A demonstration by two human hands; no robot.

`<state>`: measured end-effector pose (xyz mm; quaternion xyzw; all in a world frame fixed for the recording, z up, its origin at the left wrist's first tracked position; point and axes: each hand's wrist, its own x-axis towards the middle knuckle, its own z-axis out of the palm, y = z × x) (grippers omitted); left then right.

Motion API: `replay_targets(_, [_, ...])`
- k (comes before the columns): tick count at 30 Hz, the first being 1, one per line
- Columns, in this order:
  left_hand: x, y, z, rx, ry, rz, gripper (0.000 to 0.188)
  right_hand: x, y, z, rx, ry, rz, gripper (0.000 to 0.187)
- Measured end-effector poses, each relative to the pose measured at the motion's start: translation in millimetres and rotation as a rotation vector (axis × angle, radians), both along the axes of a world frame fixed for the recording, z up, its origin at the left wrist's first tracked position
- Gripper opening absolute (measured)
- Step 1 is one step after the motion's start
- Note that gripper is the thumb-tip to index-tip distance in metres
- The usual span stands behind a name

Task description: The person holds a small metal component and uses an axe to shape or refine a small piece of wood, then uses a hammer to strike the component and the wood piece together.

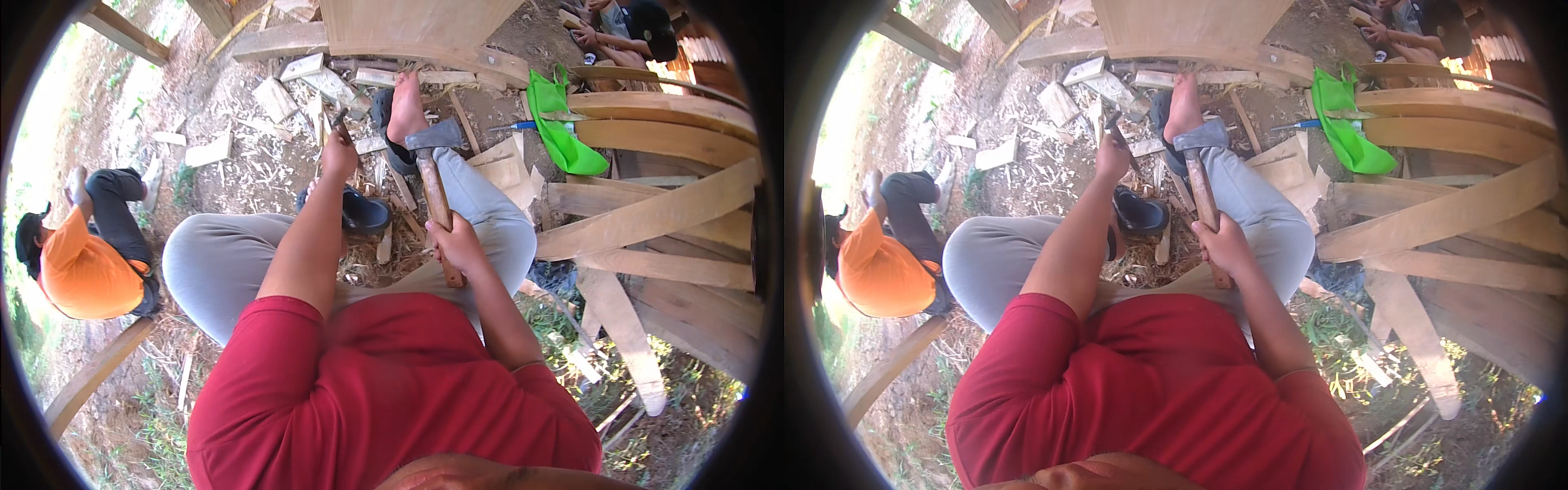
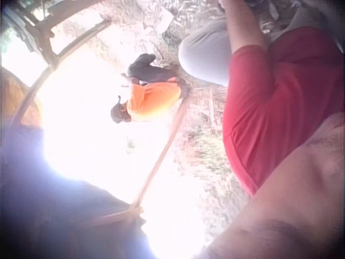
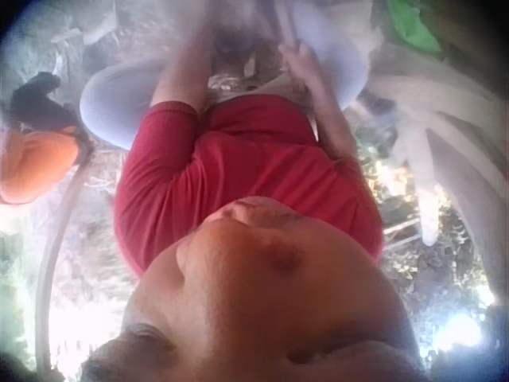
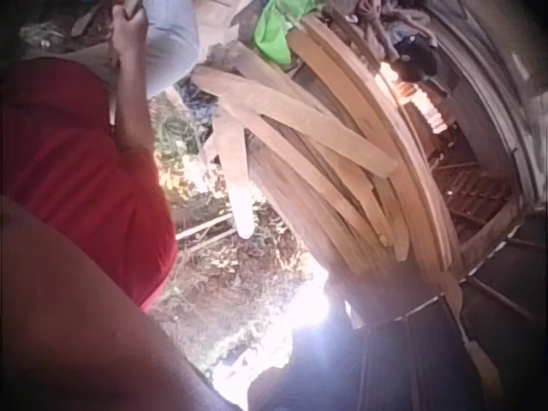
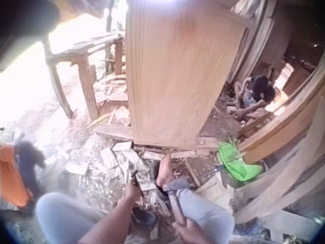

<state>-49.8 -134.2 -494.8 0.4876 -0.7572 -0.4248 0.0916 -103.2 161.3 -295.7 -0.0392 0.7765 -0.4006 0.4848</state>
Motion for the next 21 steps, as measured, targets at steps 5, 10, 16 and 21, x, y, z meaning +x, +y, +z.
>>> replay_targets(5, [-27.2,-19.9,-12.7,0.023,0.109,0.127,0.016,-10.3,-35.4,-14.5,0.082,0.038,0.076,0.032])
replay_targets(10, [-38.8,-32.3,-34.2,0.056,0.087,0.097,0.024,-29.5,-73.0,-43.3,0.180,0.378,0.302,0.034])
replay_targets(16, [-38.3,-31.3,-38.3,-0.027,0.119,-0.005,0.031,-42.3,-130.9,-32.3,0.133,0.631,0.411,0.037])
replay_targets(21, [-30.7,-30.6,-35.6,0.053,0.165,-0.023,0.023,-46.8,-144.6,-25.9,-0.041,0.775,0.360,0.031])
